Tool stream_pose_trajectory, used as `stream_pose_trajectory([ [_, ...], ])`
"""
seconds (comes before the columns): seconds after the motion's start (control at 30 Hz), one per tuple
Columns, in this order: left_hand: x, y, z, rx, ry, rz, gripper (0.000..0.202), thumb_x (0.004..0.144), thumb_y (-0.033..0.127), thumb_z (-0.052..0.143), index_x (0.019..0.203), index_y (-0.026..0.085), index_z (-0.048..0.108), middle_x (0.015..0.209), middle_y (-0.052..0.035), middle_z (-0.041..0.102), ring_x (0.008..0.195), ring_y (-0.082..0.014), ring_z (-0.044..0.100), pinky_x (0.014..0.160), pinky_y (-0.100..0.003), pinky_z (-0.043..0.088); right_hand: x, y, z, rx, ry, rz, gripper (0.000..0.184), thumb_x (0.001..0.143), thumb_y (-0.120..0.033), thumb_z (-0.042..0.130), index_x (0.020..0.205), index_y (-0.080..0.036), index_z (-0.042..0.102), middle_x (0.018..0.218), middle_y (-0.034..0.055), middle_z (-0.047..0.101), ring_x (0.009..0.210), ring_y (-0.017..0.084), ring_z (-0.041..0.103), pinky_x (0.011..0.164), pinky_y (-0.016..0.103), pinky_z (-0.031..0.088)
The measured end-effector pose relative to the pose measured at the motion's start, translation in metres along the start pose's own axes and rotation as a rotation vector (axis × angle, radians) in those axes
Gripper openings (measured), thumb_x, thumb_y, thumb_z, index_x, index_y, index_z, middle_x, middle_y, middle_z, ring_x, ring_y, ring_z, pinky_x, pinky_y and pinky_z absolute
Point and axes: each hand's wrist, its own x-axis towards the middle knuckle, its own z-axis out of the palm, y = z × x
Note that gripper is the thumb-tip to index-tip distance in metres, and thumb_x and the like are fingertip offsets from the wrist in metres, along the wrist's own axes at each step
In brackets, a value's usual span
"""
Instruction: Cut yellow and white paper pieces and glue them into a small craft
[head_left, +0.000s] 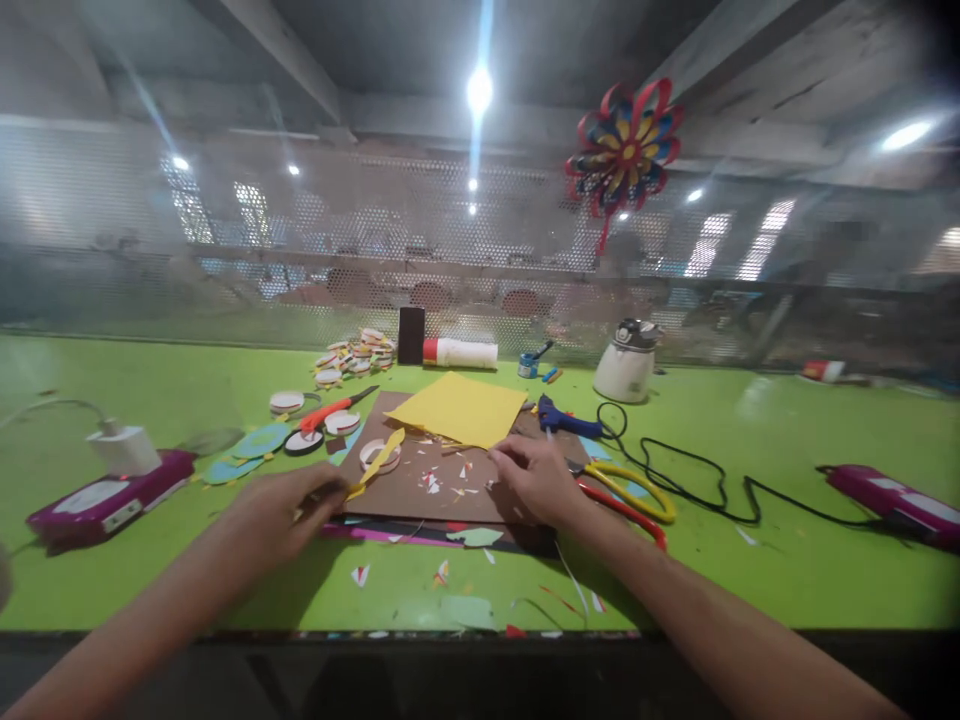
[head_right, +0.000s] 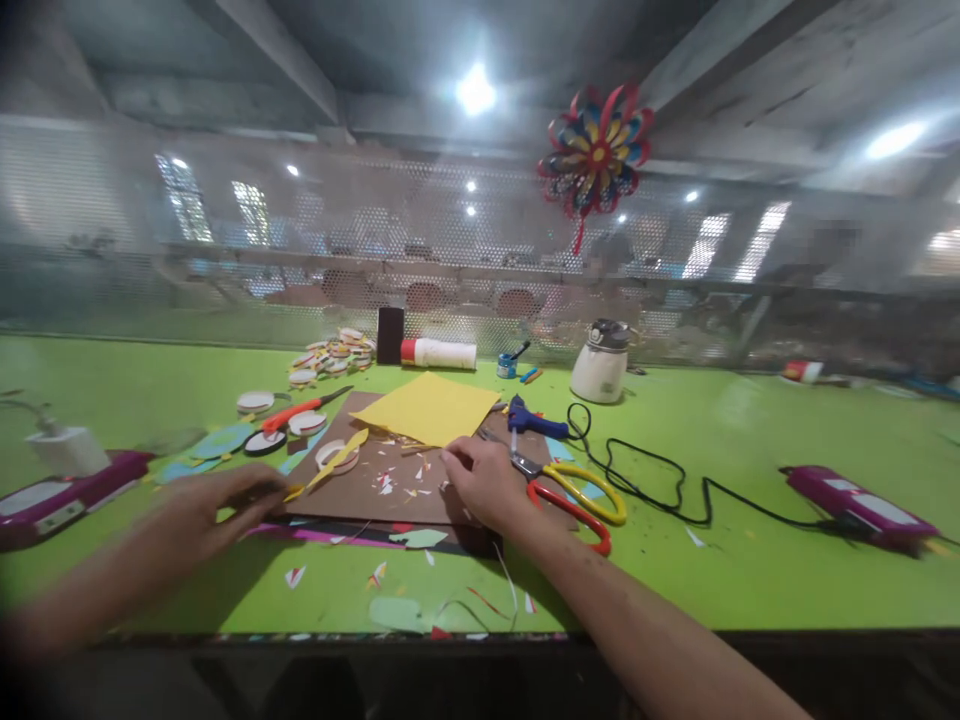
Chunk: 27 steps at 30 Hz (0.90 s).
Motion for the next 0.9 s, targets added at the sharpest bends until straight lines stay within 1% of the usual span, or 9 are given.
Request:
stream_pose_trajectory([
  [0.07, 0.018, 0.025, 0.001, 0.027, 0.005, 0.131, 0.018, 0.079, 0.034, 0.053, 0.083, 0.021, 0.065, 0.077, -0.0051, 0.070, 0.066, -0.0192, 0.060, 0.064, -0.029, 0.040, 0.001, -0.002, -0.001, 0.066, 0.002, 0.046, 0.020, 0.081, -0.027, 0.055, 0.066, -0.018, 0.065, 0.056, -0.0004, 0.060, 0.053, 0.014, 0.052, 0.053, 0.025, 0.039],
  [0.17, 0.046, 0.059, 0.009, -0.009, 0.061, 0.335, 0.019, 0.085, 0.029, 0.048, 0.083, 0.019, 0.064, 0.077, -0.0044, 0.068, 0.067, -0.0161, 0.058, 0.065, -0.027, 0.041, 0.005, -0.009, -0.007, 0.183, -0.007, 0.148, 0.025, 0.083, -0.032, 0.053, 0.066, -0.018, 0.061, 0.053, -0.0015, 0.056, 0.045, 0.011, 0.047, 0.046, 0.024, 0.037],
  [0.23, 0.062, 0.072, 0.018, -0.005, 0.070, 0.451, 0.019, 0.087, 0.025, 0.046, 0.085, 0.018, 0.064, 0.082, -0.0051, 0.068, 0.074, -0.0165, 0.059, 0.069, -0.027, 0.041, 0.009, -0.016, -0.013, 0.258, -0.039, 0.207, 0.029, 0.085, -0.038, 0.051, 0.067, -0.017, 0.060, 0.053, -0.0014, 0.056, 0.042, 0.009, 0.044, 0.042, 0.023, 0.035],
  [0.33, 0.079, 0.078, 0.030, -0.051, 0.061, 0.519, 0.018, 0.088, 0.024, 0.047, 0.085, 0.019, 0.064, 0.084, -0.0048, 0.066, 0.075, -0.0162, 0.057, 0.069, -0.028, 0.041, 0.017, -0.028, -0.024, 0.341, -0.103, 0.254, 0.029, 0.085, -0.040, 0.052, 0.074, -0.015, 0.062, 0.060, 0.0008, 0.059, 0.047, 0.009, 0.050, 0.044, 0.022, 0.041],
  [0.4, 0.085, 0.078, 0.035, -0.182, 0.028, 0.517, 0.015, 0.086, 0.023, 0.050, 0.086, 0.019, 0.064, 0.084, -0.0043, 0.066, 0.076, -0.0156, 0.058, 0.071, -0.028, 0.043, 0.022, -0.035, -0.029, 0.367, -0.136, 0.265, 0.024, 0.084, -0.038, 0.055, 0.080, -0.015, 0.063, 0.067, 0.0024, 0.061, 0.053, 0.010, 0.054, 0.047, 0.023, 0.045],
  [0.5, 0.090, 0.076, 0.038, -0.412, -0.053, 0.456, 0.012, 0.081, 0.020, 0.054, 0.084, 0.018, 0.065, 0.082, -0.0044, 0.067, 0.076, -0.0153, 0.060, 0.072, -0.028, 0.047, 0.029, -0.040, -0.033, 0.413, -0.207, 0.281, 0.021, 0.081, -0.035, 0.061, 0.083, -0.016, 0.066, 0.072, 0.0039, 0.064, 0.061, 0.012, 0.058, 0.050, 0.022, 0.047],
  [0.63, 0.088, 0.071, 0.039, -0.555, -0.121, 0.316, 0.010, 0.078, 0.020, 0.058, 0.082, 0.017, 0.066, 0.082, -0.0040, 0.067, 0.077, -0.0156, 0.062, 0.074, -0.029, 0.049, 0.031, -0.039, -0.027, 0.547, -0.327, 0.329, 0.023, 0.075, -0.038, 0.070, 0.074, -0.014, 0.067, 0.064, 0.0015, 0.063, 0.057, 0.010, 0.056, 0.054, 0.023, 0.046],
  [0.73, 0.084, 0.068, 0.040, -0.637, -0.169, 0.241, 0.009, 0.077, 0.020, 0.061, 0.084, 0.018, 0.065, 0.081, -0.0022, 0.066, 0.075, -0.0142, 0.060, 0.071, -0.028, 0.049, 0.027, -0.038, -0.018, 0.597, -0.334, 0.336, 0.025, 0.072, -0.038, 0.073, 0.072, -0.014, 0.067, 0.061, 0.0005, 0.063, 0.055, 0.009, 0.055, 0.055, 0.025, 0.044],
  [0.9, 0.081, 0.072, 0.045, -0.939, -0.232, 0.103, 0.012, 0.072, 0.016, 0.067, 0.083, 0.016, 0.062, 0.075, 0.0001, 0.063, 0.069, -0.0118, 0.059, 0.064, -0.024, 0.047, 0.017, -0.039, -0.011, 0.608, -0.290, 0.314, 0.024, 0.074, -0.037, 0.071, 0.069, -0.014, 0.066, 0.061, 0.0000, 0.062, 0.054, 0.009, 0.053, 0.055, 0.025, 0.043],
])
